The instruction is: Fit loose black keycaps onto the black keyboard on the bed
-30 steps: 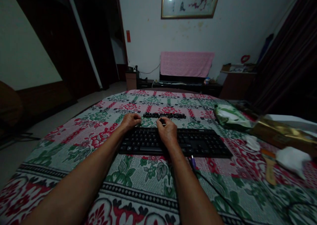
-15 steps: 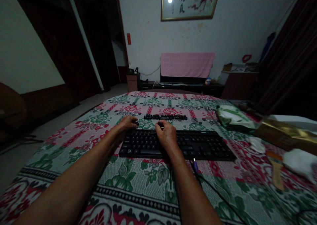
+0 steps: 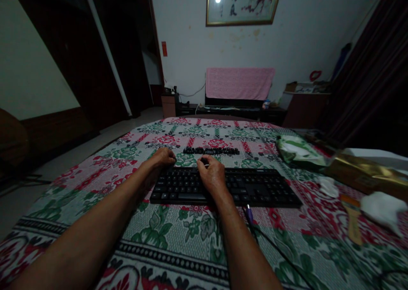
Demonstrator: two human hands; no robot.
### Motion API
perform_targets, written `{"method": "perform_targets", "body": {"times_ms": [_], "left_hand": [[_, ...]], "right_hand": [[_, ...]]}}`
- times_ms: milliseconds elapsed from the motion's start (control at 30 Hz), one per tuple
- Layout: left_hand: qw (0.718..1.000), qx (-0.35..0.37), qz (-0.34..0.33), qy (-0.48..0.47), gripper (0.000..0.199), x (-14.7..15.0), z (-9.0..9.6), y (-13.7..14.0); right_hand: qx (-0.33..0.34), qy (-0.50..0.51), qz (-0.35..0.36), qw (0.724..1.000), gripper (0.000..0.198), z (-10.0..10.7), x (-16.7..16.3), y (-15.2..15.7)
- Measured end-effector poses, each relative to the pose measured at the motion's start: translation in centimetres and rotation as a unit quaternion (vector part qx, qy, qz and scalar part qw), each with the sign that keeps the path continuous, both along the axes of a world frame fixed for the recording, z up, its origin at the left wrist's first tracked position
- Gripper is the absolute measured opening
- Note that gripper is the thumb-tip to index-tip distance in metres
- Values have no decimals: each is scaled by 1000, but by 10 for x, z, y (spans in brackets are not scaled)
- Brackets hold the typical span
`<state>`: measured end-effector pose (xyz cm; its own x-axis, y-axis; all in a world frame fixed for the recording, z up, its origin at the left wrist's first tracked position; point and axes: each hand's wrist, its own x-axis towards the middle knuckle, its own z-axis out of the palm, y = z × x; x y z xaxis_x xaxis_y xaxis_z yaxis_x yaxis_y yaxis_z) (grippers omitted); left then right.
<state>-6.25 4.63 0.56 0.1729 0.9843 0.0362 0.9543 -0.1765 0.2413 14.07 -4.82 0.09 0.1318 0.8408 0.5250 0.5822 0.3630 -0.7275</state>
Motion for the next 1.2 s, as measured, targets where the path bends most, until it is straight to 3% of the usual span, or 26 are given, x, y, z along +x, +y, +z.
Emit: {"method": "perform_targets", "body": {"times_ms": [267, 467, 1200], "left_hand": [[993, 75, 3, -91, 30, 2, -13, 29], [990, 84, 17, -116, 32, 4, -28, 43], [993, 58, 46, -92, 37, 8, -24, 40]], "right_hand": [[-7, 2, 8, 1000, 24, -5, 0, 2], [-11, 3, 13, 1000, 23, -4, -1, -1], [-10, 9, 5, 1000, 23, 1, -3, -4]]}}
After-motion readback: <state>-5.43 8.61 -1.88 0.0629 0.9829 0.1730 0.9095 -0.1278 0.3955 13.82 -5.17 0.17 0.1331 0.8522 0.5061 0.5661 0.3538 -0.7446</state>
